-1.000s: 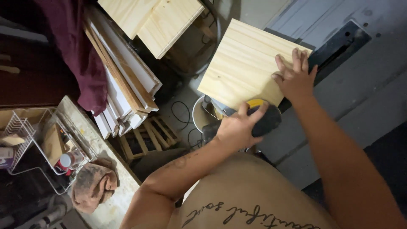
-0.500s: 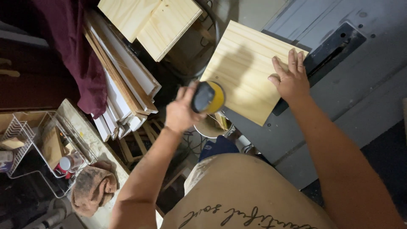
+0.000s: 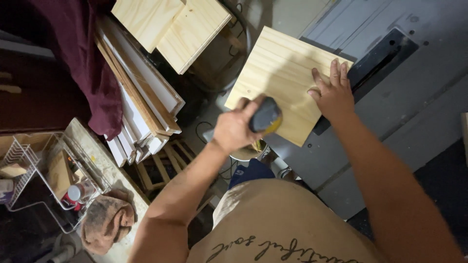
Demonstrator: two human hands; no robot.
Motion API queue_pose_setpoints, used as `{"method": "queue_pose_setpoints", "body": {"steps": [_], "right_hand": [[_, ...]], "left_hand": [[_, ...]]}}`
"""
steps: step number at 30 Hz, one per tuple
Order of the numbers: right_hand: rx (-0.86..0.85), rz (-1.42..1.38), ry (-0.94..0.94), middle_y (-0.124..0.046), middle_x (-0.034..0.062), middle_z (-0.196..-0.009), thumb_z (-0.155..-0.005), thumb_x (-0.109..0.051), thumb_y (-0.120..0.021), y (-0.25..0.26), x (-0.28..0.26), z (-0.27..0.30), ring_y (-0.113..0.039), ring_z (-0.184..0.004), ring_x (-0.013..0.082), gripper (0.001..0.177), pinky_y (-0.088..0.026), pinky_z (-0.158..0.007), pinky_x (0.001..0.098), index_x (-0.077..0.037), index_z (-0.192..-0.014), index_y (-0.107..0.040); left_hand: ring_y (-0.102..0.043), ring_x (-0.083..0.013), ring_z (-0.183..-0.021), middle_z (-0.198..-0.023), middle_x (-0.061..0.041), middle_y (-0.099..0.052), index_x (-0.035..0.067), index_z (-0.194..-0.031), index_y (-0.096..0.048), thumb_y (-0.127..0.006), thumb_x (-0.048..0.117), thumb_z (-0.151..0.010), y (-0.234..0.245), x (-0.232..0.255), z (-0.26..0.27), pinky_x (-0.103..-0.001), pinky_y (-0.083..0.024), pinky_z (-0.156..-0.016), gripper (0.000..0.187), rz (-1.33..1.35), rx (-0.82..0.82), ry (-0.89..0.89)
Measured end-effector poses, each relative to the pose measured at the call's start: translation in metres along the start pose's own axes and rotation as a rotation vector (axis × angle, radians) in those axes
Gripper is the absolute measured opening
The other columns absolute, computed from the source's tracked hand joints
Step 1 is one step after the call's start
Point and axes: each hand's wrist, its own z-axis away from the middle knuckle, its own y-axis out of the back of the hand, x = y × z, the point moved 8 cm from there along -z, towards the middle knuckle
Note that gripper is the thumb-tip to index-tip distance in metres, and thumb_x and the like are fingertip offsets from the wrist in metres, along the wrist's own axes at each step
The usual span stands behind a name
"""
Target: Sanding a square wooden board using an electric orbital sander on a workbench in a workshop.
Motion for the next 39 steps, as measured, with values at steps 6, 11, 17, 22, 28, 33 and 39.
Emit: {"method": "queue_pose_setpoints", "body": {"steps": [6, 11, 17, 22, 28, 33, 39], "right_hand": [[-0.037, -0.058, -0.033, -0.034, 0.0353, -0.167, -0.109, -0.047, -0.062, 0.011, -0.016, 0.010, -0.023, -0.155, 0.0562, 0.063, -0.036, -0.120, 0.0670, -0.020, -0.164, -0.055], [0.058, 0.057, 0.080, -0.045, 0.0370, -0.159, -0.097, -0.045, -0.070, 0.019, -0.045, 0.064, -0.046, -0.146, 0.0553, 0.075, -0.052, -0.104, 0.0635, -0.007, -0.160, -0.054], [-0.410, -0.006, 0.018, -0.013, 0.0221, -0.176, -0.096, -0.069, -0.051, -0.003, -0.092, 0.124, -0.014, -0.162, 0.0389, 0.095, -0.023, -0.126, 0.0566, -0.010, -0.166, -0.027], [-0.173, 0.030, 0.051, -0.035, 0.0183, -0.171, -0.089, -0.045, -0.070, 0.012, -0.111, 0.134, -0.030, -0.161, 0.0355, 0.078, -0.041, -0.118, 0.0494, -0.016, -0.158, -0.047], [-0.150, -0.037, 0.039, -0.032, 0.0157, -0.173, -0.088, -0.034, -0.076, 0.008, -0.109, 0.138, -0.028, -0.162, 0.0355, 0.080, -0.041, -0.119, 0.0507, -0.018, -0.159, -0.044], [-0.135, -0.049, 0.021, -0.033, 0.0145, -0.173, -0.087, -0.030, -0.076, 0.001, -0.107, 0.142, -0.029, -0.161, 0.0348, 0.079, -0.044, -0.116, 0.0507, -0.018, -0.158, -0.046], [-0.130, -0.064, 0.020, -0.031, 0.0161, -0.173, -0.092, -0.022, -0.073, 0.014, -0.112, 0.138, -0.027, -0.161, 0.0358, 0.072, -0.040, -0.120, 0.0518, -0.014, -0.159, -0.046]], "left_hand": [[-0.077, -0.0424, -0.104, -0.135, -0.006, -0.057, 0.043, -0.160, -0.034, -0.084, 0.052, -0.071, -0.008, 0.040, -0.024, -0.059, -0.063, -0.090, 0.102, -0.014, -0.254, -0.035], [-0.076, -0.0430, -0.107, -0.136, -0.008, -0.058, 0.043, -0.163, -0.029, -0.087, 0.055, -0.070, 0.002, 0.012, -0.077, -0.060, -0.062, -0.090, 0.111, -0.056, -0.192, 0.070], [-0.075, -0.0459, -0.092, -0.131, -0.016, -0.059, 0.035, -0.158, -0.033, -0.093, 0.052, -0.078, 0.026, -0.021, -0.158, -0.060, -0.063, -0.078, 0.102, -0.025, -0.007, 0.201], [-0.073, -0.0420, -0.095, -0.123, -0.016, -0.058, 0.032, -0.154, -0.037, -0.089, 0.045, -0.076, 0.015, -0.018, -0.209, -0.058, -0.063, -0.076, 0.095, 0.011, 0.024, 0.188], [-0.076, -0.0414, -0.092, -0.122, -0.014, -0.064, 0.034, -0.154, -0.036, -0.093, 0.046, -0.071, -0.014, 0.039, -0.238, -0.057, -0.064, -0.079, 0.101, 0.004, -0.008, 0.086], [-0.077, -0.0396, -0.090, -0.120, -0.017, -0.064, 0.030, -0.155, -0.030, -0.095, 0.038, -0.079, -0.026, 0.111, -0.233, -0.050, -0.071, -0.070, 0.100, 0.030, -0.124, -0.018], [-0.075, -0.0448, -0.092, -0.132, -0.017, -0.057, 0.034, -0.159, -0.030, -0.088, 0.046, -0.078, -0.053, 0.146, -0.221, -0.059, -0.062, -0.077, 0.100, 0.047, -0.236, -0.121]]}}
